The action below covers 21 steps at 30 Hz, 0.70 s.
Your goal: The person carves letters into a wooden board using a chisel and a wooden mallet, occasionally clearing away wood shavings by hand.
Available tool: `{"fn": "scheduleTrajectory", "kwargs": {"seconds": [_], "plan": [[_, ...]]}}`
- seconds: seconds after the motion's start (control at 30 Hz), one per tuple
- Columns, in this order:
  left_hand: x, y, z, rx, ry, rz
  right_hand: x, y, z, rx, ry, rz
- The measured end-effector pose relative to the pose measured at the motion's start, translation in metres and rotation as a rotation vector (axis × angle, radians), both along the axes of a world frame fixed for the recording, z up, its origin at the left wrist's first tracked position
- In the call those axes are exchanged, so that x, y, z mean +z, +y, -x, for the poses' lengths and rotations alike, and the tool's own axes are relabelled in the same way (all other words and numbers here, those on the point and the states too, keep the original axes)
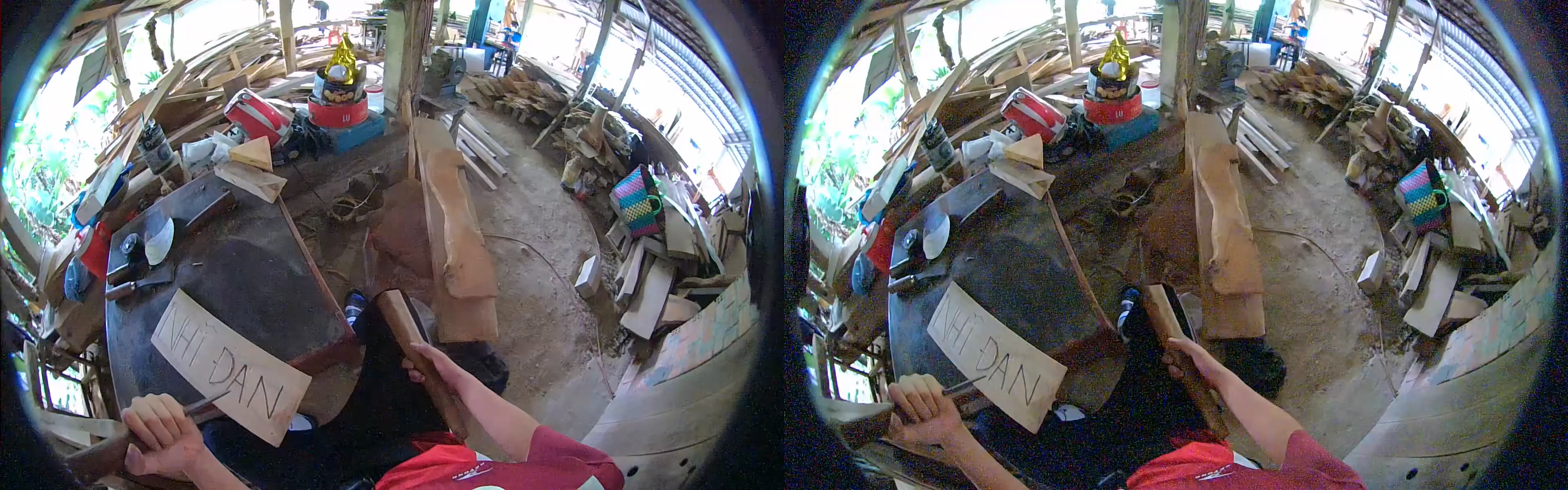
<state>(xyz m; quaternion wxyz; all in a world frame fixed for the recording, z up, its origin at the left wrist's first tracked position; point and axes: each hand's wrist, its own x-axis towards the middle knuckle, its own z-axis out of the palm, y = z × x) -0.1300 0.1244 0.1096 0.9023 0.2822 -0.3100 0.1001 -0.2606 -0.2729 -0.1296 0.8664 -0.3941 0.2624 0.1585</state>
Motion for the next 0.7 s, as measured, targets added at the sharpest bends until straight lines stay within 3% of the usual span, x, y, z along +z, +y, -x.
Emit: {"fn": "scheduleTrajectory", "kwargs": {"seconds": [0.13, 0.47, 0.6, 0.7], "plan": [[-0.009, 0.013, 0.022, 0.037, 0.010, -0.003, 0.003, -0.003, 0.000, -0.029, -0.087, -0.079], [-0.021, 0.037, 0.022, -0.102, -0.002, -0.087, 0.037, 0.010, -0.008, -0.027, -0.047, 0.203], [-0.029, 0.043, 0.011, -0.103, 0.032, -0.014, 0.113, -0.018, -0.048, 0.096, -0.326, 0.540], [-0.031, 0.043, 0.002, -0.127, 0.075, -0.015, 0.241, 0.004, -0.069, -0.402, -0.532, 0.641]]}}
